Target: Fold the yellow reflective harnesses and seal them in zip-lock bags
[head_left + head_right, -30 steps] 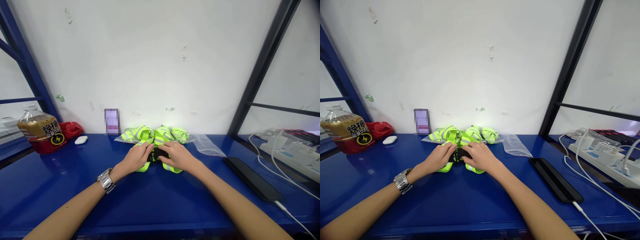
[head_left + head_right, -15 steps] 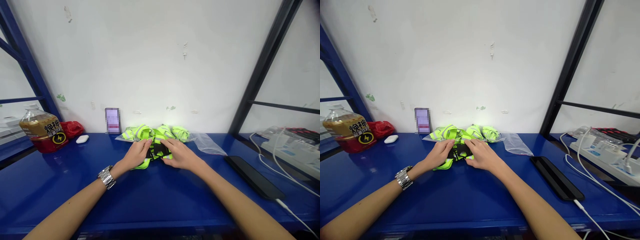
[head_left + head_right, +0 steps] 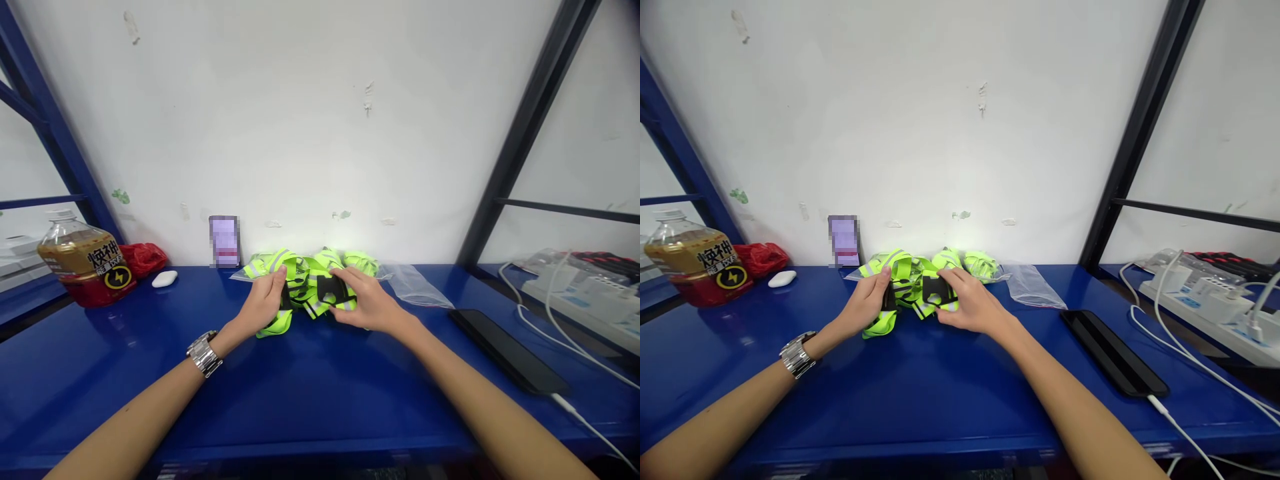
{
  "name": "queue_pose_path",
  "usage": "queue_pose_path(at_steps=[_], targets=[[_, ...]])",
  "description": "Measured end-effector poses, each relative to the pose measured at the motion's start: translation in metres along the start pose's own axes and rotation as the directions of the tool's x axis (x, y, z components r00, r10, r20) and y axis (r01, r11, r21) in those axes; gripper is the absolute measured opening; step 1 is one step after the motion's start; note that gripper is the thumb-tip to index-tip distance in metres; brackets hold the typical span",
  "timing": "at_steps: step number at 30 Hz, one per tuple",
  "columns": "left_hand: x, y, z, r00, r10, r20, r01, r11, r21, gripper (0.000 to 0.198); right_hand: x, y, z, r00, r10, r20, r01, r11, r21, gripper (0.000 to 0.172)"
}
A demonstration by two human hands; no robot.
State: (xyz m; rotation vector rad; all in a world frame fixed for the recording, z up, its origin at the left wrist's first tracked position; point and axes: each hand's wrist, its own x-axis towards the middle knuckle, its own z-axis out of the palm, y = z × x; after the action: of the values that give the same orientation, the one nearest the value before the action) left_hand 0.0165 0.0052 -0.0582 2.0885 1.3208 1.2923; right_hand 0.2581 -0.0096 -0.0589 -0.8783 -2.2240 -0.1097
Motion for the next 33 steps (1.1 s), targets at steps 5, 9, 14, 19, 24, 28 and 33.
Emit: queue_pose_path(at_steps=[5,9,14,19,24,28,33], targets=[[-0.004,0.0035,0.0032,0.997,0.031,0.07,-0.03,0.999,-0.012,0.05,-0.0009,-0.0129,0.0079,0.999,-0.028,0.015,0.028,1.0,0.011,0.058],[-0.0031,-0.0002,0.0027,0.996,0.018,0.092,-0.016,0.999,-0.029,0.049,-0.0016,-0.0114,0.0075,0.999,-0.036,0.03,0.036,0.999,0.009,0.056],[-0.0042,0.0019,0.0034,0.992,0.046,0.115,-0.043,0.999,-0.021,0.05,-0.0028,-0.0093,0.0065,0.997,-0.036,0.063,0.035,0.999,0.013,0.058],[-0.0056,0.0052,0.006,0.989,0.1,0.111,-0.102,0.995,0.015,0.047,-0.0024,-0.0104,0.0098,0.997,-0.077,0.031,0.077,0.997,0.011,0.06],[-0.0047,0.0036,0.0052,0.994,0.084,0.073,-0.087,0.996,0.034,0.047,-0.0007,-0.0102,0.0067,0.997,-0.071,0.0,0.071,0.997,0.026,0.059],[-0.0048,0.0025,0.0042,0.995,0.057,0.076,-0.059,0.998,0.023,0.048,-0.0014,-0.0088,0.004,0.997,-0.071,-0.018,0.072,0.997,0.021,0.057],[-0.0059,0.0017,0.0052,0.991,0.067,0.114,-0.068,0.998,0.006,0.048,-0.0016,-0.0106,0.0067,0.994,-0.113,-0.001,0.113,0.993,-0.024,0.057]])
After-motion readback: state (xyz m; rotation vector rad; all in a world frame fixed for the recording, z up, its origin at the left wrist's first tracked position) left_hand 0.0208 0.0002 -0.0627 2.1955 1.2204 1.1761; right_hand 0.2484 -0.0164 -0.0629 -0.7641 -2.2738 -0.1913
